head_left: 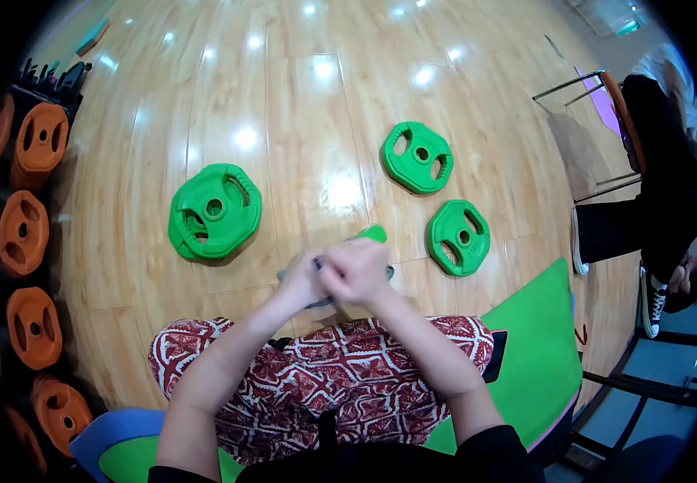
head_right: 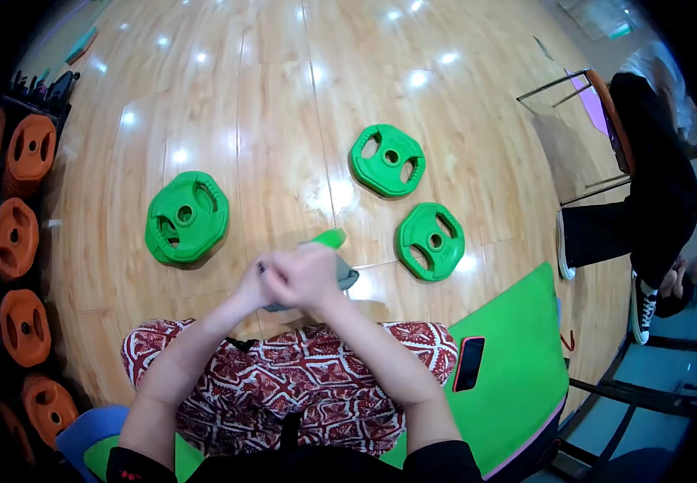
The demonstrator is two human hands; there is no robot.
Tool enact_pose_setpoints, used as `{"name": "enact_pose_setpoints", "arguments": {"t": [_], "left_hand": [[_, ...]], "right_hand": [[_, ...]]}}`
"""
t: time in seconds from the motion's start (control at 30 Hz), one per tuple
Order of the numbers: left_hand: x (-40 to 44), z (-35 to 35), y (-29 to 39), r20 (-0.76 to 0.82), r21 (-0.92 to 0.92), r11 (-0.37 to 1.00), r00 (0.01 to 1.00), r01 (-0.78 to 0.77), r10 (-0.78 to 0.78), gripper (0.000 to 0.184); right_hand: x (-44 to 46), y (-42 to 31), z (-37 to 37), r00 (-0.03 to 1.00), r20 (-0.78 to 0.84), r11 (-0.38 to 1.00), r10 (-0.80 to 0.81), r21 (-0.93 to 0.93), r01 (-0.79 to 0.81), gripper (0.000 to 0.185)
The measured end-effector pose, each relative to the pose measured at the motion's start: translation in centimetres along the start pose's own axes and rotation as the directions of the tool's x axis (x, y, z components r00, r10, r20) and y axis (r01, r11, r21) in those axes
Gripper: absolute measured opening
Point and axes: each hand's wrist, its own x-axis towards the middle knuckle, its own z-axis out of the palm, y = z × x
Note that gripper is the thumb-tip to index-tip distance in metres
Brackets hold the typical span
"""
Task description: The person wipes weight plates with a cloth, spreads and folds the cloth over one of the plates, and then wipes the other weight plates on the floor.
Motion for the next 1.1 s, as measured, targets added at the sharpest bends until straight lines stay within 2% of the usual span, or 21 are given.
{"name": "enact_pose_setpoints", "arguments": {"t": [0.03,0.1,0.17,0.23,0.37,0.43,0.47,0.5,0.57,0.63,0.67,0.7,0.73,0.77,0.8,0.83,0.9,0.97,1.03,1.07,1.1], "left_hand": [[-0.1,0.0,-0.1,-0.002,-0.004,1.000,1.000,0.005,-0.005,0.024],[0.2,-0.7,0.1,0.065,0.064,0.993,0.993,-0.101,0.097,0.025],[0.7,-0.9,1.6,0.059,0.121,0.993,0.998,-0.015,0.008,0.025],[0.8,-1.3,3.1,0.018,0.094,0.991,0.995,0.097,-0.099,0.026],[0.9,-1.5,3.1,0.022,0.103,0.991,0.996,0.085,-0.088,0.025],[0.6,-1.1,2.0,0.002,0.035,0.997,0.997,0.071,-0.071,0.025],[0.5,-0.9,0.9,-0.014,-0.030,0.998,0.998,0.057,-0.057,0.025],[0.9,-1.2,0.8,0.008,-0.064,0.995,0.997,-0.071,0.072,0.025],[0.7,-1.1,1.3,-0.006,-0.048,0.997,0.999,-0.052,0.052,0.026],[0.8,-1.8,3.1,0.009,-0.001,0.999,0.999,0.053,-0.053,0.027],[0.9,-2.0,3.5,0.015,0.054,0.987,0.988,0.154,-0.155,0.027],[1.0,-2.1,3.4,0.013,0.057,0.987,0.988,0.151,-0.152,0.027],[0.9,-2.4,2.9,0.015,0.059,0.988,0.990,0.142,-0.143,0.027],[0.9,-2.7,2.4,0.016,0.059,0.989,0.991,0.133,-0.134,0.027],[0.9,-2.7,2.0,0.005,0.029,0.986,0.987,0.163,-0.163,0.028],[0.8,-2.7,1.6,0.002,0.026,0.985,0.985,0.172,-0.172,0.028],[1.3,-3.1,0.6,-0.047,-0.024,0.985,0.984,0.168,-0.169,0.029],[1.6,-3.4,-0.1,-0.052,-0.037,0.984,0.983,0.175,-0.177,0.030],[1.9,-4.0,0.0,-0.110,-0.082,0.970,0.966,0.228,-0.236,0.031],[1.9,-4.5,0.2,-0.125,-0.061,0.964,0.956,0.260,-0.265,0.033],[2.0,-4.8,0.3,-0.118,-0.054,0.964,0.957,0.259,-0.264,0.033]], "right_hand": [[0.3,-1.2,0.3,0.996,0.004,0.996,-0.092,0.013,0.092,0.022],[0.0,-0.1,0.2,0.995,-0.008,0.995,-0.096,0.005,0.096,0.022],[-0.4,2.1,-0.2,0.995,-0.018,0.995,-0.099,-0.005,0.099,0.022],[-0.6,4.7,-1.1,0.941,-0.114,0.947,0.318,0.085,-0.310,0.018],[-0.6,5.2,-1.4,0.915,-0.093,0.920,0.393,0.038,-0.391,0.018],[0.1,2.9,-0.3,0.990,-0.126,0.998,0.059,-0.010,-0.061,0.019],[0.2,1.0,0.2,0.998,-0.058,0.999,-0.035,-0.038,0.033,0.019],[0.4,-0.7,0.3,0.992,0.014,0.990,-0.125,-0.059,0.126,0.019],[0.1,0.2,0.4,0.992,0.063,0.980,-0.111,-0.157,0.119,0.016],[-0.4,3.3,-0.2,0.993,-0.119,0.995,-0.019,-0.102,0.007,0.020],[-0.7,4.5,-1.0,0.940,-0.149,0.948,0.308,-0.038,-0.317,0.025],[-1.9,8.5,-1.0,0.914,-0.170,0.914,0.368,-0.113,-0.389,0.029],[-2.0,9.4,-1.9,0.757,-0.192,0.781,0.625,0.163,-0.603,0.034],[-1.9,10.3,-2.8,0.745,-0.298,0.802,0.597,0.209,-0.559,0.037],[-0.8,9.4,-3.9,0.555,-0.213,0.548,0.804,0.627,-0.554,0.039],[0.5,7.5,-4.9,0.510,-0.088,0.313,0.856,0.873,-0.375,0.039],[1.7,5.5,-6.9,0.527,-0.113,0.341,0.843,0.868,-0.360,0.039],[1.1,6.2,-8.2,0.485,-0.084,0.239,0.870,0.934,-0.266,0.037],[0.4,6.8,-9.4,0.486,-0.004,0.187,0.874,0.926,-0.328,0.034],[-0.3,8.1,-9.1,0.412,-0.045,0.229,0.910,0.883,-0.409,0.031],[-0.2,7.2,-9.1,0.478,-0.102,0.424,0.872,0.646,-0.635,0.030]]}}
